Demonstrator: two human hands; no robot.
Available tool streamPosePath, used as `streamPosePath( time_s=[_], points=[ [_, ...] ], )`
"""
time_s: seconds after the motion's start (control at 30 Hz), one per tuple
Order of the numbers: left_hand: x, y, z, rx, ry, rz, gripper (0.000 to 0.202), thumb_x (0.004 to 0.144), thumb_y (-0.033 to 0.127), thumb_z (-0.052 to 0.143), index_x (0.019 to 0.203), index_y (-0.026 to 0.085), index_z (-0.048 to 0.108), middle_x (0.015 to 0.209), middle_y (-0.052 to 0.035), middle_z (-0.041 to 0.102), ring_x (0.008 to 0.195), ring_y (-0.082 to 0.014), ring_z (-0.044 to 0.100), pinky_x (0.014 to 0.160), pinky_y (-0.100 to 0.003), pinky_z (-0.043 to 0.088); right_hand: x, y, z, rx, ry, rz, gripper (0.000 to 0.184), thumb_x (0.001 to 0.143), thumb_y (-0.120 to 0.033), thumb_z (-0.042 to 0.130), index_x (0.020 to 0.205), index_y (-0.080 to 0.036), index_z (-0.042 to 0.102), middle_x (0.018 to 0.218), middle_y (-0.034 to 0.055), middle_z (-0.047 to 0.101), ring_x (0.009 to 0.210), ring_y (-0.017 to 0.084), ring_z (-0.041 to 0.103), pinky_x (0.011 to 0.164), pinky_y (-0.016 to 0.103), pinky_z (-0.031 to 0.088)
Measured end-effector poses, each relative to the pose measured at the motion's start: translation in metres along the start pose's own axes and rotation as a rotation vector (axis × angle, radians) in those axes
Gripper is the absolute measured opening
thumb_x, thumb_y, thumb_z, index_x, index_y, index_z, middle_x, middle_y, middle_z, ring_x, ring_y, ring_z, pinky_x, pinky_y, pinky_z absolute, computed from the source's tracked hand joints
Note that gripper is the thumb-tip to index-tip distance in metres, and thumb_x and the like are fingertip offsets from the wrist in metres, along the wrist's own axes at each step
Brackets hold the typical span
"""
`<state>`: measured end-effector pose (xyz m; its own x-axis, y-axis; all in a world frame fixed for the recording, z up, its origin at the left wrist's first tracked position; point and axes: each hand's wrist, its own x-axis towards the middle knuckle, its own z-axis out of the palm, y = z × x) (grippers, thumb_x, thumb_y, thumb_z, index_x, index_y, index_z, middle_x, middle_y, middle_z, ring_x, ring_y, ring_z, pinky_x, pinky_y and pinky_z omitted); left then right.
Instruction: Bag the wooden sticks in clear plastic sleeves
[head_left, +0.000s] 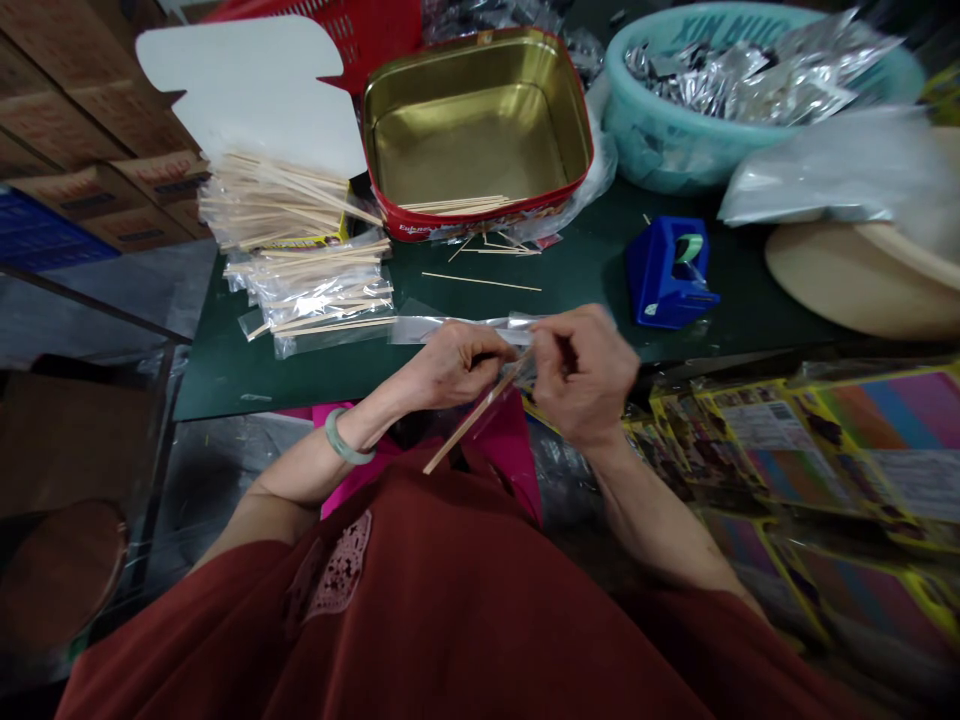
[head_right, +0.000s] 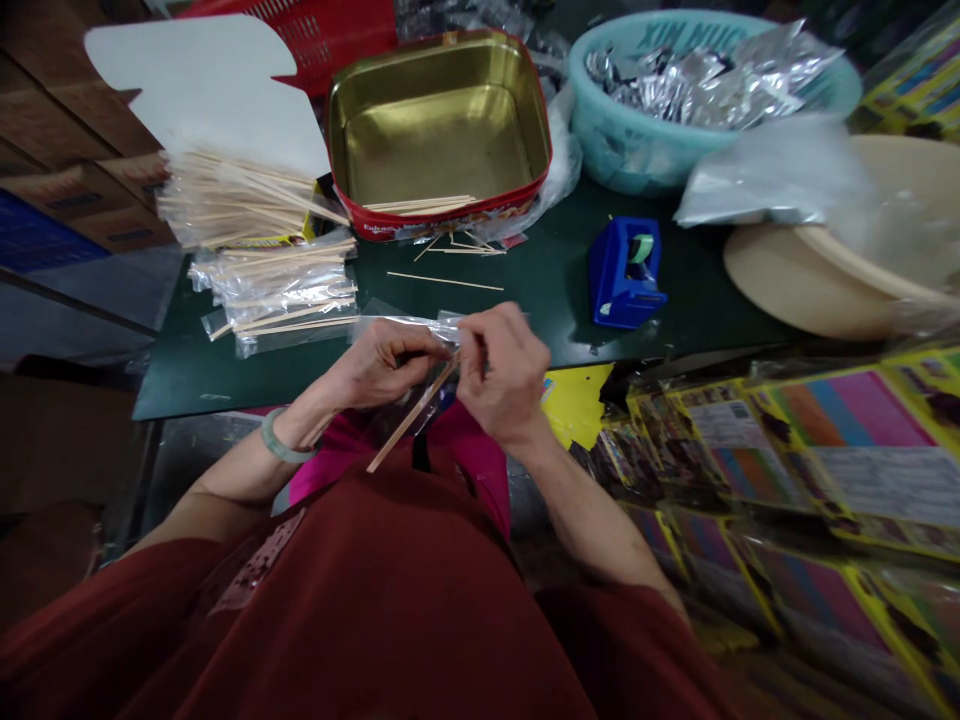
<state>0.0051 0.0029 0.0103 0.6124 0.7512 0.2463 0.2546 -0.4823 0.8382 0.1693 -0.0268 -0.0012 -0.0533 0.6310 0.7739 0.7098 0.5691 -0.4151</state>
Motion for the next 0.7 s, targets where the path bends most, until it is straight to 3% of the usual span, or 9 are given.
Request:
streamPosePath(
  time_s=[0.13,0.27,0.4,0.5,0.63,0.7],
  points=[
    [-0.003,-0.007,0.003,-0.027,0.009,-0.089,0.024,0.070,0.012,0.048,0.073,0.014,0.072,0.067,-0.0022,0.068,0.060,-0.0100,0.054,0.058,-0.021,0.040,0.011,0.009,-0.012,0.034,0.048,0.171,0.016,0.093,-0.024,0.047,0.080,-0.023,0.055,0.074,0.0020,0.055,0.063,0.014,0.052,0.057,0.030,0.041],
    [-0.002,-0.011,0.004,-0.121,0.034,-0.126,0.021,0.072,0.014,0.050,0.073,0.014,0.071,0.064,-0.0008,0.065,0.056,-0.0083,0.051,0.054,-0.019,0.039,0.018,0.013,-0.013,0.063,0.004,0.146,0.015,0.093,-0.024,0.046,0.079,-0.023,0.052,0.079,0.0030,0.057,0.067,0.014,0.053,0.054,0.028,0.040],
    [-0.001,-0.010,0.000,-0.301,-0.017,-0.192,0.014,0.071,0.015,0.056,0.072,0.013,0.070,0.065,-0.0008,0.065,0.058,-0.0080,0.053,0.055,-0.019,0.040,0.033,0.014,-0.016,0.156,-0.018,0.168,0.012,0.086,-0.015,0.056,0.078,-0.023,0.051,0.068,-0.0022,0.054,0.055,0.008,0.049,0.050,0.024,0.039],
    [-0.001,-0.011,-0.003,-0.415,-0.021,-0.259,0.010,0.069,0.016,0.061,0.070,0.012,0.070,0.063,0.0000,0.063,0.054,-0.0060,0.049,0.050,-0.018,0.036,0.047,0.021,-0.021,0.287,0.103,0.219,0.012,0.084,-0.014,0.061,0.078,-0.022,0.053,0.063,-0.0038,0.053,0.050,0.006,0.049,0.046,0.023,0.036],
    [-0.001,-0.020,-0.003,-0.551,0.064,-0.331,0.012,0.067,0.022,0.068,0.072,0.012,0.071,0.055,0.0023,0.058,0.045,-0.0049,0.043,0.045,-0.018,0.034,0.053,0.031,-0.025,0.415,0.409,0.240,0.016,0.087,-0.035,0.062,0.081,-0.020,0.058,0.059,-0.0049,0.050,0.045,0.005,0.046,0.042,0.022,0.032],
    [0.000,-0.025,-0.001,-0.622,0.129,-0.328,0.016,0.066,0.026,0.072,0.072,0.012,0.071,0.055,0.0018,0.058,0.045,-0.0054,0.044,0.045,-0.019,0.036,0.045,0.031,-0.022,0.476,0.402,0.319,0.023,0.087,-0.043,0.061,0.082,-0.020,0.060,0.058,-0.0049,0.050,0.043,0.005,0.043,0.040,0.021,0.030]
  ],
)
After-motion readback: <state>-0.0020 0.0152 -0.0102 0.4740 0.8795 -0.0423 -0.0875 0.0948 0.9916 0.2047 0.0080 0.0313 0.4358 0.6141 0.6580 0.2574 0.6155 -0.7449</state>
